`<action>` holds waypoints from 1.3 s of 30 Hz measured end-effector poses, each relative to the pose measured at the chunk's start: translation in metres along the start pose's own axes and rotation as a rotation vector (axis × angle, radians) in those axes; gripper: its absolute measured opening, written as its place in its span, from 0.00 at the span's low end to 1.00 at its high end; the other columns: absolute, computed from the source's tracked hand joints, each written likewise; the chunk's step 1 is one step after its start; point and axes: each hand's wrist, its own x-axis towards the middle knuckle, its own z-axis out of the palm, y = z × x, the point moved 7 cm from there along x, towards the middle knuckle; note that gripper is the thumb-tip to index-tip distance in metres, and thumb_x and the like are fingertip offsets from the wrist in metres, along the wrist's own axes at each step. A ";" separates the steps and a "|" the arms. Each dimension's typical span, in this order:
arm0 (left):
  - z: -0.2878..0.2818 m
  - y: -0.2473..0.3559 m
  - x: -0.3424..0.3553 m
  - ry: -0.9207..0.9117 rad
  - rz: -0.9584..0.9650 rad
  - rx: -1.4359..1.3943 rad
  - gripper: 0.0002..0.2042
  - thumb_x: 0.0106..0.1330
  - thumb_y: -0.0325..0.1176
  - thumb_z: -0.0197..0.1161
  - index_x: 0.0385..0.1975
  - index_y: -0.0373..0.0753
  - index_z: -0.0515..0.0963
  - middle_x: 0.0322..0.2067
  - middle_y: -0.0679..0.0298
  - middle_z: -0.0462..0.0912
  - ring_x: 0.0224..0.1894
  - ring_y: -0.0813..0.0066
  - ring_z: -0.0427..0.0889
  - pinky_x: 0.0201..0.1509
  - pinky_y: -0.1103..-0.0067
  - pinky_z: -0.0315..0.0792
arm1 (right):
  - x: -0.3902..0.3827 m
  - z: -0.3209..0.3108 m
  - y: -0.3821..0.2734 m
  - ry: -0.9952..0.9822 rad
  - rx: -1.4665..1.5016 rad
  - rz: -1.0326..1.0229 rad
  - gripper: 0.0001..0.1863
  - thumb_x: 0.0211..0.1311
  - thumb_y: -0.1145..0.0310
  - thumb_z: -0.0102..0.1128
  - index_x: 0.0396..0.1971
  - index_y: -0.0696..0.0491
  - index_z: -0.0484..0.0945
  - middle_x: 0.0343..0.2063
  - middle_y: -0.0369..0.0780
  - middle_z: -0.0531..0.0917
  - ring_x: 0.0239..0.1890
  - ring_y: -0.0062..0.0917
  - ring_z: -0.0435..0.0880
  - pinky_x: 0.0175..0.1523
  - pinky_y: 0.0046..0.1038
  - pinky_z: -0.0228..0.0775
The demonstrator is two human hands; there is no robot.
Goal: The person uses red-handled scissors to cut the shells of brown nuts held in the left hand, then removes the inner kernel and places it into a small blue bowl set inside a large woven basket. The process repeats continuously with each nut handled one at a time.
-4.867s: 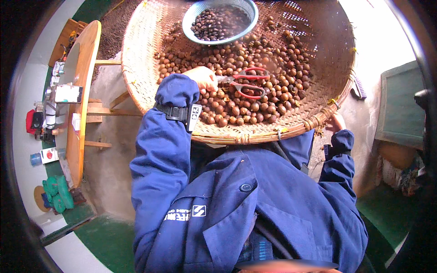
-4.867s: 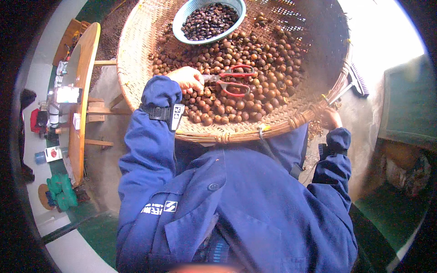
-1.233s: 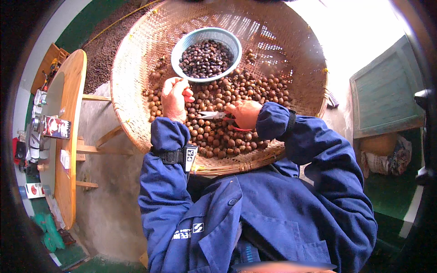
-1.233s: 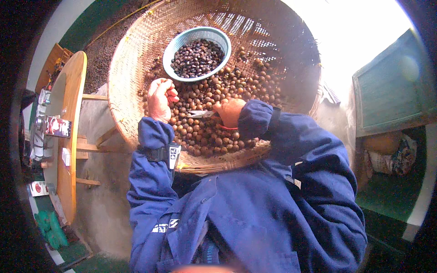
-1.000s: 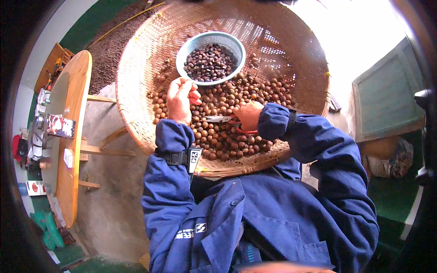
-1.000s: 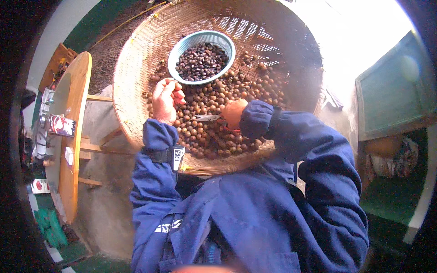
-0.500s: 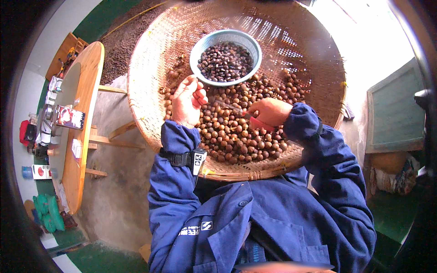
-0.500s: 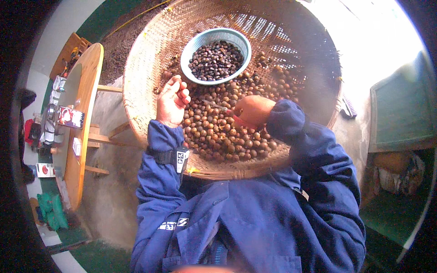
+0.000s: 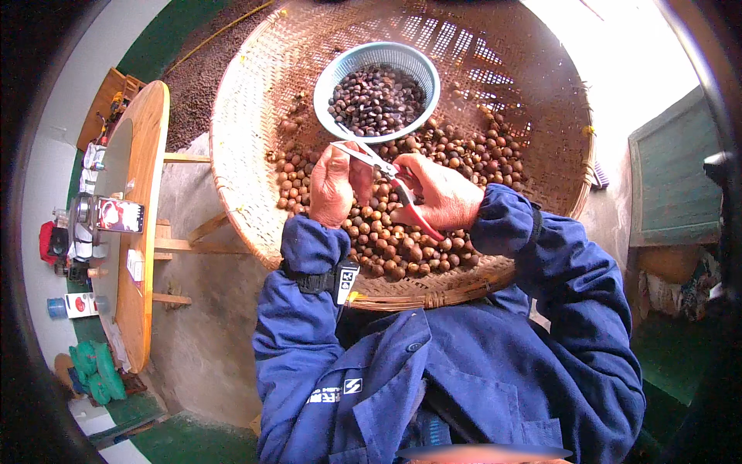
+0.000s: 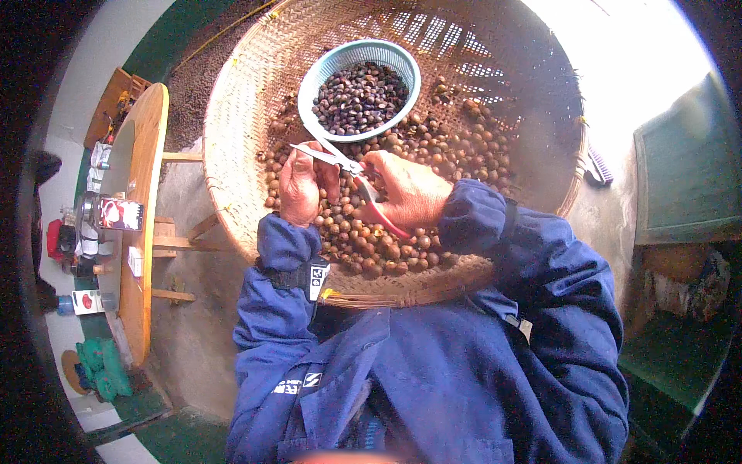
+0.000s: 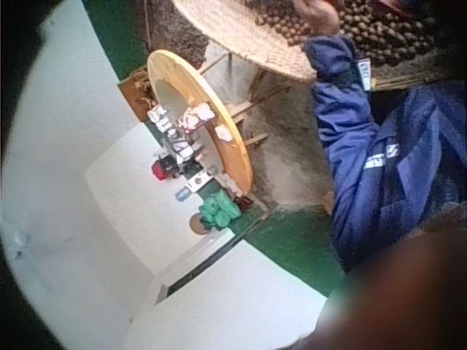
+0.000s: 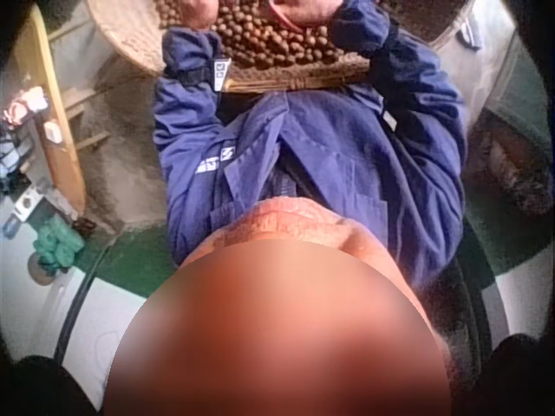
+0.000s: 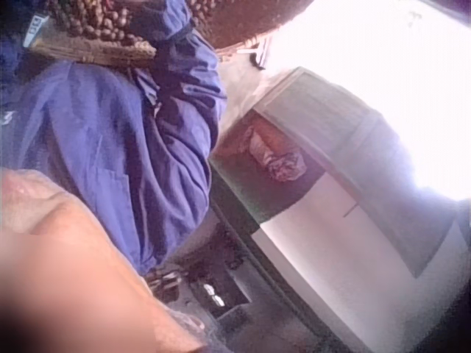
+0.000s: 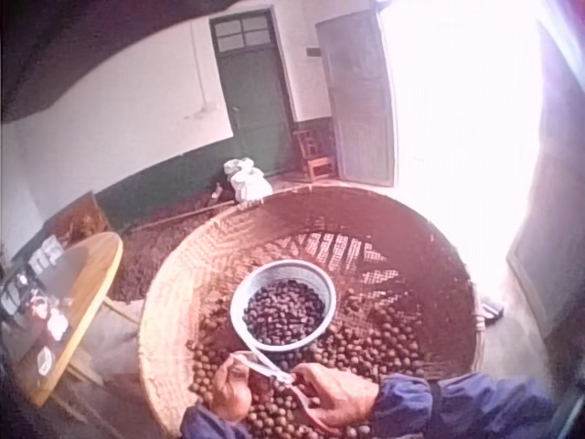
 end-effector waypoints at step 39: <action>0.001 -0.006 -0.005 -0.074 -0.259 -0.385 0.17 0.74 0.50 0.47 0.37 0.43 0.74 0.19 0.70 0.70 0.14 0.85 0.65 0.13 0.87 0.60 | 0.001 0.002 0.003 -0.071 0.221 0.052 0.26 0.47 0.63 0.70 0.48 0.56 0.75 0.29 0.39 0.81 0.31 0.22 0.79 0.37 0.30 0.71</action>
